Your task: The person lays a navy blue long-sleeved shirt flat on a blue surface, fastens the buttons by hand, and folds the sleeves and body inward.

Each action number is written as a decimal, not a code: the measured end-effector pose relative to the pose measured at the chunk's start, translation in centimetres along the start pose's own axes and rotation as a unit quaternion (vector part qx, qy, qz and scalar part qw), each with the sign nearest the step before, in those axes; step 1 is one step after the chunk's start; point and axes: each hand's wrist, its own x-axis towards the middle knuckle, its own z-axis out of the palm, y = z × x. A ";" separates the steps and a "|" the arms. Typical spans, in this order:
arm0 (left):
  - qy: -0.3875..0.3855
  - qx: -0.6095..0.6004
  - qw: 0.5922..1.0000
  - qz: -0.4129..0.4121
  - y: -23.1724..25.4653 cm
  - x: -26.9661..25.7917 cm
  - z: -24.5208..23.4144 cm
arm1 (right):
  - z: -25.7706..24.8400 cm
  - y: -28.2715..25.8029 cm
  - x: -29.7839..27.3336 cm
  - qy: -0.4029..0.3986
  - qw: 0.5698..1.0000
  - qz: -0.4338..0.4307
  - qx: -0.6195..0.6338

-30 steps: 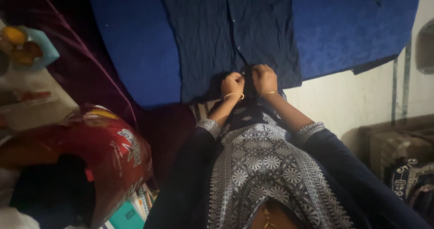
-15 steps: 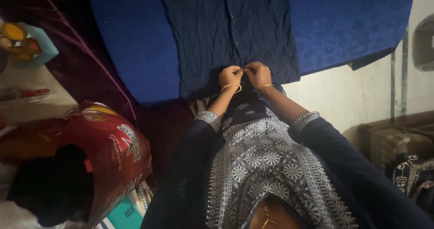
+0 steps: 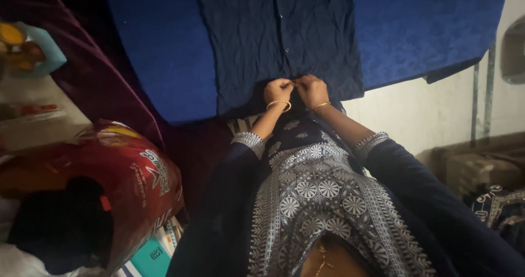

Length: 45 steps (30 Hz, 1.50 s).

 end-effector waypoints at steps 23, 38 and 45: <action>-0.104 -0.035 0.992 -0.056 -1.5 0.7 -0.8 | -1.2 -1.6 -0.8 -0.012 0.990 -0.104 -0.092; 0.217 0.182 0.958 0.044 -8.3 -6.2 -16.6 | -5.8 14.7 -9.2 0.190 0.923 0.333 0.011; 0.257 0.223 0.940 0.021 -5.5 -6.7 -19.1 | -9.2 11.8 -10.8 0.139 0.937 0.314 -0.062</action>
